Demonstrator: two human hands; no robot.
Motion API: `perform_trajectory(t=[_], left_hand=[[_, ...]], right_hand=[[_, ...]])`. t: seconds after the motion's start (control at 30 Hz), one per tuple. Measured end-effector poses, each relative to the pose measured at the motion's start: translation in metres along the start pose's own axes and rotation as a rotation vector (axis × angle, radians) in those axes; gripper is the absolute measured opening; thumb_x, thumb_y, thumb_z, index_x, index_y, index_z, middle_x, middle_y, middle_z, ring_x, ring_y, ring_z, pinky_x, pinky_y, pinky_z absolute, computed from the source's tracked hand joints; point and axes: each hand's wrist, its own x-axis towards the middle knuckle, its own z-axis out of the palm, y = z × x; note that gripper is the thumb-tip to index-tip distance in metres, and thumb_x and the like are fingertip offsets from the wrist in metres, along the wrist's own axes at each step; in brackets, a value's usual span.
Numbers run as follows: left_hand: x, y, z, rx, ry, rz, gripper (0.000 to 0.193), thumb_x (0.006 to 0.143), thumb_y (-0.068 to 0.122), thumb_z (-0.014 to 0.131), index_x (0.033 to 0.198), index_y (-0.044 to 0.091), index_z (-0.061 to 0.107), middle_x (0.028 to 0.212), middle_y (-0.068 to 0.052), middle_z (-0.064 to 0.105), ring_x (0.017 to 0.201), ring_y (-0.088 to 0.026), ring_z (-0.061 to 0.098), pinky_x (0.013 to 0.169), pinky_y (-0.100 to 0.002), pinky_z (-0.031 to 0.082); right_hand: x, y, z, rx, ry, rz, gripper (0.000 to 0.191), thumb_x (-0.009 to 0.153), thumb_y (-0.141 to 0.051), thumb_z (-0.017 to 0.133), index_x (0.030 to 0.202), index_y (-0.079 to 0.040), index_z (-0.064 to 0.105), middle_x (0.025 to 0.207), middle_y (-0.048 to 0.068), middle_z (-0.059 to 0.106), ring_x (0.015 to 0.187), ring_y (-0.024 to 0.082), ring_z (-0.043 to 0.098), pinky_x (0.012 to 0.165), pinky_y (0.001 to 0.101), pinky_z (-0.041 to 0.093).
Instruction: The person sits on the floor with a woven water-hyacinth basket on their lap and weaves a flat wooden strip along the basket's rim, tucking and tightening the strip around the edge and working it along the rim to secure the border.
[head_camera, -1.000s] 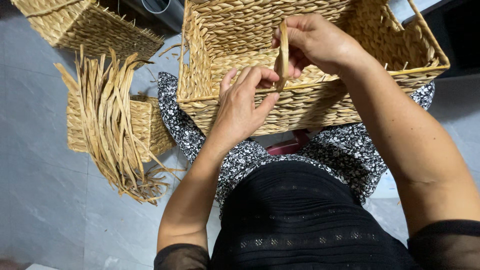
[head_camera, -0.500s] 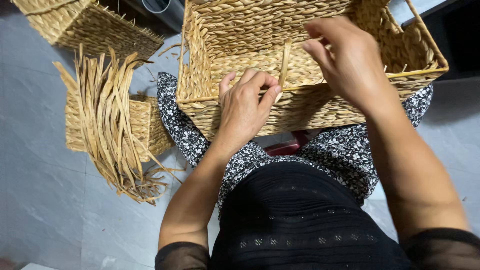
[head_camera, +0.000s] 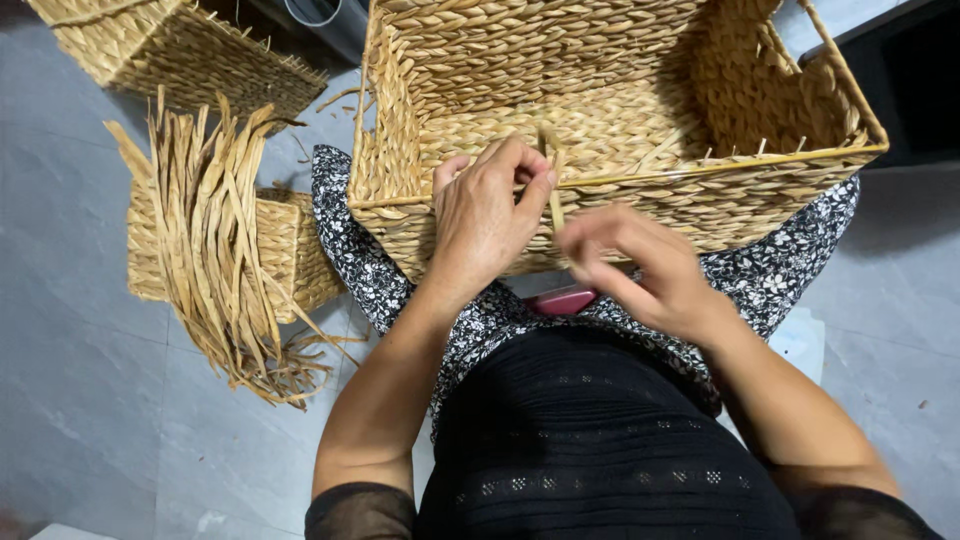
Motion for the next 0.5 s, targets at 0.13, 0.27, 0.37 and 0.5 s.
perform_trajectory(t=[0.13, 0.27, 0.37, 0.5], left_hand=[[0.004, 0.003, 0.002, 0.051, 0.024, 0.038, 0.017, 0.096, 0.029, 0.068, 0.090, 0.013, 0.068, 0.092, 0.001, 0.074, 0.086, -0.020, 0.069, 0.102, -0.045, 0.033], [-0.001, 0.000, 0.005, 0.072, 0.026, 0.025, 0.018, 0.095, 0.029, 0.069, 0.089, 0.012, 0.068, 0.090, 0.000, 0.074, 0.086, -0.021, 0.069, 0.102, -0.046, 0.033], [-0.004, -0.003, 0.006, 0.086, 0.015, 0.016, 0.018, 0.095, 0.030, 0.068, 0.090, 0.012, 0.068, 0.091, 0.000, 0.074, 0.087, -0.021, 0.070, 0.103, -0.046, 0.033], [-0.002, 0.002, 0.007, 0.098, -0.020, -0.015, 0.018, 0.095, 0.030, 0.068, 0.092, 0.013, 0.067, 0.091, 0.001, 0.074, 0.085, -0.020, 0.070, 0.104, -0.047, 0.033]], right_hand=[[-0.028, -0.017, -0.046, 0.601, -0.003, 0.070, 0.007, 0.099, -0.011, 0.063, 0.102, -0.005, 0.067, 0.117, 0.010, 0.074, 0.108, 0.021, 0.075, 0.094, 0.0344, 0.062], [-0.027, -0.006, -0.025, 0.082, 0.153, 0.157, 0.030, 0.099, -0.001, 0.063, 0.129, -0.002, 0.064, 0.136, 0.017, 0.062, 0.123, 0.025, 0.065, 0.100, 0.0335, 0.059], [-0.016, 0.012, 0.015, -0.225, 0.097, 0.008, 0.041, 0.089, 0.004, 0.069, 0.130, -0.003, 0.067, 0.140, 0.023, 0.053, 0.116, 0.022, 0.066, 0.092, 0.0313, 0.059], [-0.007, 0.030, 0.028, -0.218, 0.231, -0.077, 0.031, 0.089, 0.005, 0.072, 0.118, -0.007, 0.073, 0.130, 0.021, 0.062, 0.106, 0.022, 0.064, 0.090, 0.0319, 0.057]])
